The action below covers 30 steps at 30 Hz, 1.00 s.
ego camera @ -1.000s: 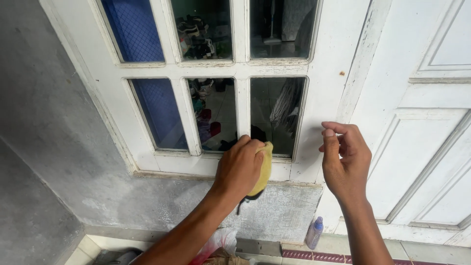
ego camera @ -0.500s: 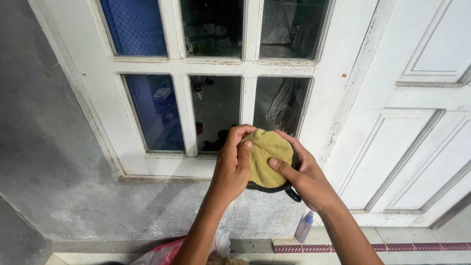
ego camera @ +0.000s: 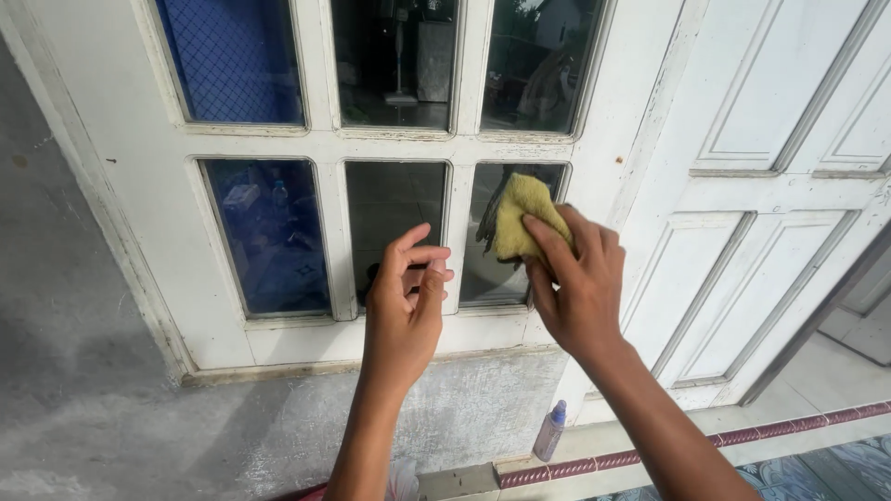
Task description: Cleaning a glass window pane using a cloth and a spray bottle.
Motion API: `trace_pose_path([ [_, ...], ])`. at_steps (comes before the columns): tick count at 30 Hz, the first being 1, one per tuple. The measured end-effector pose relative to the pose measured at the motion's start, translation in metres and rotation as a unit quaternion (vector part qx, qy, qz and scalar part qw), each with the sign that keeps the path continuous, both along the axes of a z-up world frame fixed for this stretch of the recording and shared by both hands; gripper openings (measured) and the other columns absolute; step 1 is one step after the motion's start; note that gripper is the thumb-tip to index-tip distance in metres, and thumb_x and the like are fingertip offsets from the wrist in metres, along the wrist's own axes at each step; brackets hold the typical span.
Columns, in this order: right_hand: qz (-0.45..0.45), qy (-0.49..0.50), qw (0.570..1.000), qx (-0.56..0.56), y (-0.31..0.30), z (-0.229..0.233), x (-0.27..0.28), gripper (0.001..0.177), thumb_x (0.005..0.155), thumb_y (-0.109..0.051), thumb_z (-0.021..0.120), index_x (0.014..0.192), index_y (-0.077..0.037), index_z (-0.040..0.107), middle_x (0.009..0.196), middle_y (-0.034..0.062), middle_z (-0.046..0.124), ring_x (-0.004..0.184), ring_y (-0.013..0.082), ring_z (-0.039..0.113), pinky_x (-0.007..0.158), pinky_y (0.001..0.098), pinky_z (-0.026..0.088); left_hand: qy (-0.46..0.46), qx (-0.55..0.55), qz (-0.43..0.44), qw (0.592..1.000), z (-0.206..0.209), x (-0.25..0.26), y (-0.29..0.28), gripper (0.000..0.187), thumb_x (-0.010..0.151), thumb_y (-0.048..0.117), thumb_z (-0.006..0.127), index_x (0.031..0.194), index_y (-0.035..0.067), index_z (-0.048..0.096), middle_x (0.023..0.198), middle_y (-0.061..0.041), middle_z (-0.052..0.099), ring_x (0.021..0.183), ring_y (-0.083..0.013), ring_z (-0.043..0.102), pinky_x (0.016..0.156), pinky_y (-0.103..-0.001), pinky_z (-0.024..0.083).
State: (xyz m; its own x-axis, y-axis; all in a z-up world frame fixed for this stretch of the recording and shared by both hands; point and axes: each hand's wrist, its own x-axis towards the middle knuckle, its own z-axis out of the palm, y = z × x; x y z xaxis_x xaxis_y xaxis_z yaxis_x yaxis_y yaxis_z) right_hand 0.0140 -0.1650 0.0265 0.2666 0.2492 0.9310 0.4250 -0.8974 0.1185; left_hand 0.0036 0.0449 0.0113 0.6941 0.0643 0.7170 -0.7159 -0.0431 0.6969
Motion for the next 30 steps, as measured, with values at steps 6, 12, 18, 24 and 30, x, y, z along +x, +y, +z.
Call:
trace_pose_path([
  [6,-0.011,-0.057,0.993,-0.104,0.014,0.027,0.046,0.051,0.091,-0.012,0.078,0.140,-0.010,0.064,0.139,0.0155,0.057,0.119,0.0320,0.052,0.095,0.0442,0.045,0.019,-0.016,0.015,1.000,-0.004,0.011,0.033,0.041,0.104,0.025,0.054,0.139,0.004,0.052,0.116,-0.012,0.070,0.096,-0.0164,0.073,0.077,-0.029,0.063],
  [12,0.014,-0.063,0.992,-0.104,0.025,0.010,0.050,0.052,0.091,-0.010,0.079,0.140,-0.010,0.064,0.135,0.0122,0.056,0.120,0.0311,0.054,0.097,0.0450,0.049,0.037,-0.023,0.031,0.999,-0.007,0.021,0.042,0.040,0.105,0.026,0.053,0.137,0.004,0.053,0.112,-0.010,0.071,0.093,-0.0147,0.072,0.075,-0.028,0.062],
  [18,-0.029,0.015,0.962,-0.272,0.005,-0.039,0.038,0.046,0.090,-0.018,0.073,0.135,-0.011,0.066,0.132,0.0074,0.058,0.116,0.0292,0.055,0.088,0.0405,0.047,0.035,-0.037,0.015,0.999,-0.015,0.031,0.035,0.039,0.105,0.024,0.054,0.138,0.004,0.053,0.112,-0.011,0.071,0.092,-0.0141,0.071,0.075,-0.027,0.060],
  [24,-0.051,0.072,0.884,-0.459,-0.014,-0.052,0.041,0.048,0.092,-0.021,0.069,0.140,-0.021,0.065,0.125,-0.0002,0.055,0.118,0.0229,0.051,0.088,0.0357,0.046,0.025,-0.019,0.032,0.999,-0.011,0.030,0.033,0.037,0.104,0.021,0.053,0.137,0.004,0.053,0.111,-0.009,0.071,0.091,-0.0132,0.073,0.073,-0.026,0.062],
  [30,-0.076,-0.028,0.902,-0.423,-0.005,0.024,0.036,0.043,0.085,-0.024,0.073,0.128,-0.023,0.068,0.135,-0.0004,0.056,0.113,0.0217,0.053,0.087,0.0351,0.048,0.031,-0.041,0.021,0.998,-0.008,0.031,0.032,0.037,0.105,0.022,0.053,0.137,0.005,0.054,0.109,-0.009,0.071,0.087,-0.0131,0.071,0.072,-0.027,0.060],
])
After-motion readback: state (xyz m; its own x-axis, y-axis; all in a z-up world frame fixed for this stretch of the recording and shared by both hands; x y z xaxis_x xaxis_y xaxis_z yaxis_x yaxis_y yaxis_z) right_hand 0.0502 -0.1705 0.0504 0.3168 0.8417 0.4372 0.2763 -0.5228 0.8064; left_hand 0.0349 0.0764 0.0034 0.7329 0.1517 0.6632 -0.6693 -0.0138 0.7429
